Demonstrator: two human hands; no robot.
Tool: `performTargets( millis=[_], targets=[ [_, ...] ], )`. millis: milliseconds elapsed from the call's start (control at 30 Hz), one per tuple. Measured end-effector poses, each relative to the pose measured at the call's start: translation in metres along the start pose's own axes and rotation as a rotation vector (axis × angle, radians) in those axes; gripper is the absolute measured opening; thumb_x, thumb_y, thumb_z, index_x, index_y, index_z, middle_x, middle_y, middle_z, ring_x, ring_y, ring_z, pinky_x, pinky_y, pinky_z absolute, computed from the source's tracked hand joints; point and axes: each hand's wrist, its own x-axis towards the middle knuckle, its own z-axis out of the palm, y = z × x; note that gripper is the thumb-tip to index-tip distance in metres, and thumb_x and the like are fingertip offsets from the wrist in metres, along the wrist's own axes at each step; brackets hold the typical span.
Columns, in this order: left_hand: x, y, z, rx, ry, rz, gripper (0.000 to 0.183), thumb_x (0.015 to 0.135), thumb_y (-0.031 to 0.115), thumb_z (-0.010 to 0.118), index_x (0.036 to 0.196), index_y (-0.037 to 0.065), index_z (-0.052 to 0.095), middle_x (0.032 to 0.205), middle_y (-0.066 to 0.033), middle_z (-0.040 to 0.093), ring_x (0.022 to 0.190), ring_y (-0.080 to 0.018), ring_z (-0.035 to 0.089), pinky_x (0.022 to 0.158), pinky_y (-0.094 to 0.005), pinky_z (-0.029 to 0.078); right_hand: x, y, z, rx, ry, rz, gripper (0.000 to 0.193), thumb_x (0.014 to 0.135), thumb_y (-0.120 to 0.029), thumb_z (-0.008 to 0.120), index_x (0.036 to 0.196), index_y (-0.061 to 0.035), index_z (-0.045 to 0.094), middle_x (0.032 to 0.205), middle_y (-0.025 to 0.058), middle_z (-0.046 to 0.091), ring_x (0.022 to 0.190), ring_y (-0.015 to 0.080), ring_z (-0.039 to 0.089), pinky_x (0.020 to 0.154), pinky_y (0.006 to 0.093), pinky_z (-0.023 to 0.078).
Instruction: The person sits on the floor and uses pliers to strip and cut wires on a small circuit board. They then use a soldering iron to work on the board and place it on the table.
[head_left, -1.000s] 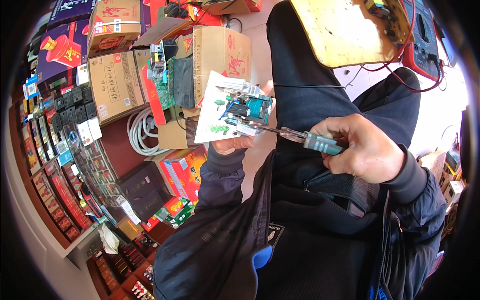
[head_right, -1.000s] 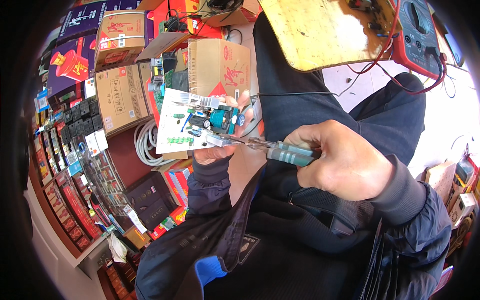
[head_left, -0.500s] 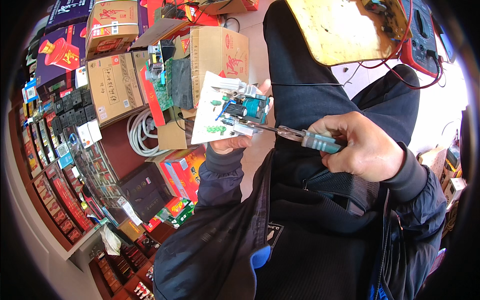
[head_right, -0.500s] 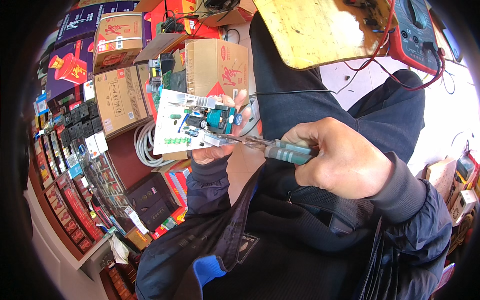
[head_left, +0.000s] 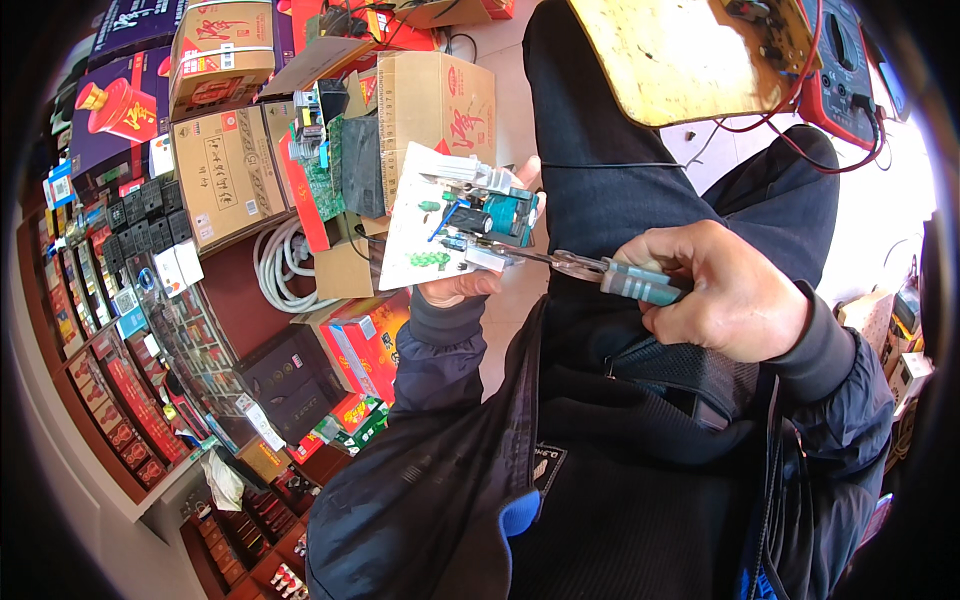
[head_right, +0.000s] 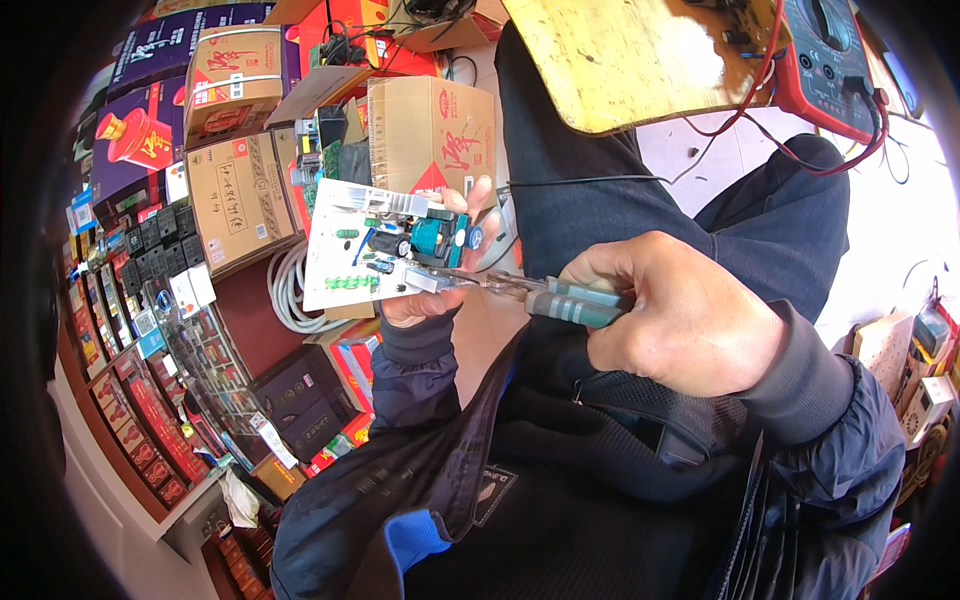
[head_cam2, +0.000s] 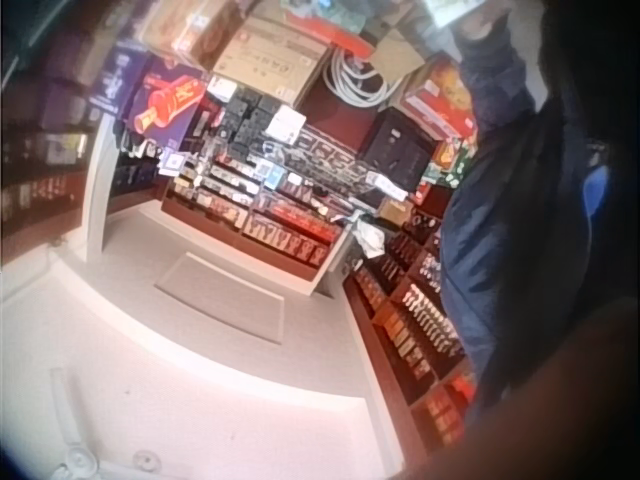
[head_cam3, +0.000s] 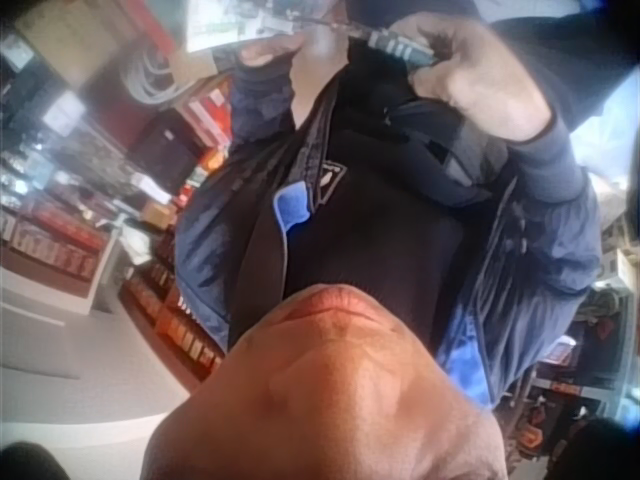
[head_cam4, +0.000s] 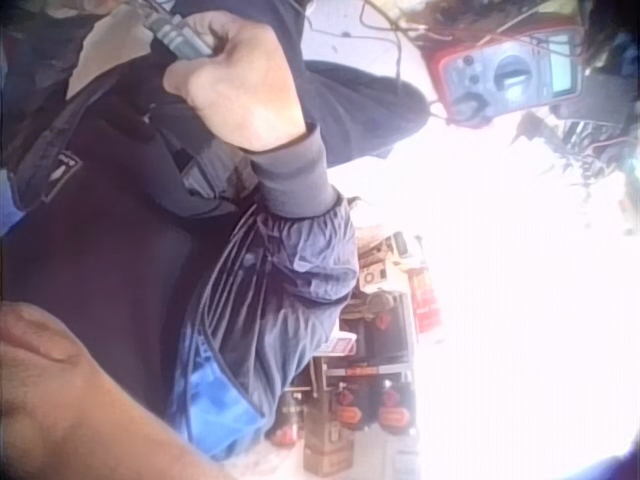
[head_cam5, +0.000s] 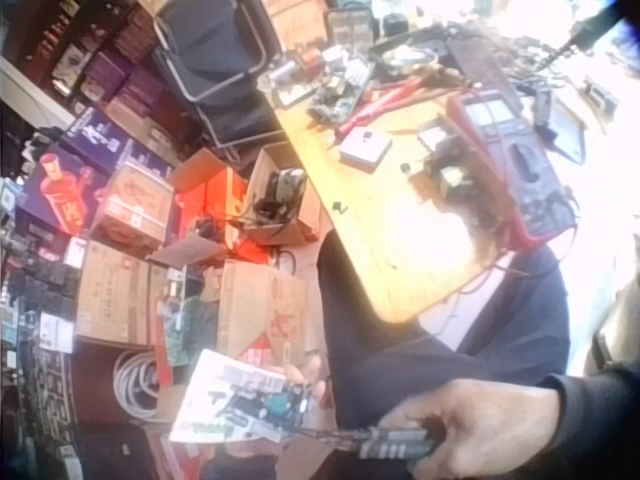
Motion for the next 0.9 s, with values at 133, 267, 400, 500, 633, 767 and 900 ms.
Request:
performTargets(
  millis=[133, 267, 400, 500, 633, 767, 900],
  targets=[
    [0.001, 0.001, -0.002, 0.152, -0.035, 0.05, 0.088, 0.067, -0.007, 0.093, 0.142, 0.009, 0.052, 0.139, -0.0086, 0.053, 0.154, -0.0342, 0.032, 0.125, -0.047, 0.037, 0.001, 0.003, 0.0, -0.004, 0.009, -0.023, 0.033, 0.076, -0.002, 0.068, 0.108, 0.0053, 0.071, 0.077, 0.0035, 0.063, 0.07, 0.0123, 0.055, 0.067, 0.0292, 0.048],
    [0.0, 0.005, -0.004, 0.228, -0.032, 0.026, 0.091, 0.068, 0.0, 0.095, 0.147, 0.006, 0.05, 0.145, -0.0134, 0.051, 0.149, -0.036, 0.04, 0.124, -0.047, 0.038, 0.001, 0.007, 0.0, 0.057, 0.005, -0.027, 0.034, 0.077, -0.001, 0.068, 0.111, 0.005, 0.07, 0.077, 0.0012, 0.062, 0.07, 0.0103, 0.053, 0.067, 0.0275, 0.046],
    [-0.005, 0.006, -0.002, 0.256, 0.005, 0.001, 0.102, 0.065, 0.01, 0.1, 0.151, 0.002, 0.046, 0.151, -0.0166, 0.048, 0.147, -0.0396, 0.042, 0.122, -0.0471, 0.04, -0.006, 0.009, 0.0, 0.093, 0.003, -0.003, 0.035, 0.079, 0.001, 0.067, 0.114, 0.0041, 0.069, 0.078, -0.0009, 0.062, 0.072, 0.008, 0.053, 0.067, 0.026, 0.045],
    [-0.008, 0.007, -0.001, 0.222, 0.048, -0.037, 0.107, 0.062, 0.014, 0.101, 0.152, 0.002, 0.044, 0.152, -0.0183, 0.049, 0.146, -0.0414, 0.044, 0.12, -0.0486, 0.042, -0.01, 0.011, 0.0, 0.113, 0.006, -0.011, 0.036, 0.079, 0.001, 0.066, 0.114, 0.0037, 0.069, 0.08, -0.0014, 0.063, 0.074, 0.0072, 0.054, 0.069, 0.0255, 0.045],
    [-0.004, 0.002, 0.0, 0.355, 0.007, 0.043, 0.11, 0.061, 0.017, 0.102, 0.153, 0.003, 0.043, 0.149, -0.0198, 0.054, 0.144, -0.0415, 0.047, 0.118, -0.0504, 0.043, -0.016, 0.014, 0.0, 0.114, 0.015, -0.004, 0.036, 0.079, 0.001, 0.066, 0.115, 0.0035, 0.069, 0.082, -0.001, 0.064, 0.076, 0.0071, 0.056, 0.071, 0.0248, 0.046],
    [-0.001, 0.003, 0.003, 0.363, -0.037, 0.033, 0.108, 0.064, 0.016, 0.101, 0.154, 0.004, 0.042, 0.147, -0.0231, 0.054, 0.143, -0.0421, 0.047, 0.116, -0.0507, 0.045, -0.02, 0.016, 0.001, 0.135, 0.016, -0.027, 0.036, 0.08, 0.001, 0.066, 0.115, 0.0033, 0.069, 0.083, -0.0007, 0.064, 0.077, 0.0069, 0.056, 0.071, 0.0244, 0.046],
    [-0.002, 0.0, 0.011, 0.35, -0.036, 0.075, 0.11, 0.065, 0.016, 0.101, 0.156, 0.007, 0.039, 0.151, -0.0301, 0.049, 0.143, -0.042, 0.048, 0.115, -0.0495, 0.047, -0.022, 0.017, 0.001, 0.13, 0.016, -0.033, 0.036, 0.08, 0.001, 0.066, 0.116, 0.0034, 0.07, 0.083, -0.0007, 0.065, 0.077, 0.0067, 0.056, 0.072, 0.0241, 0.046]
  ],
)
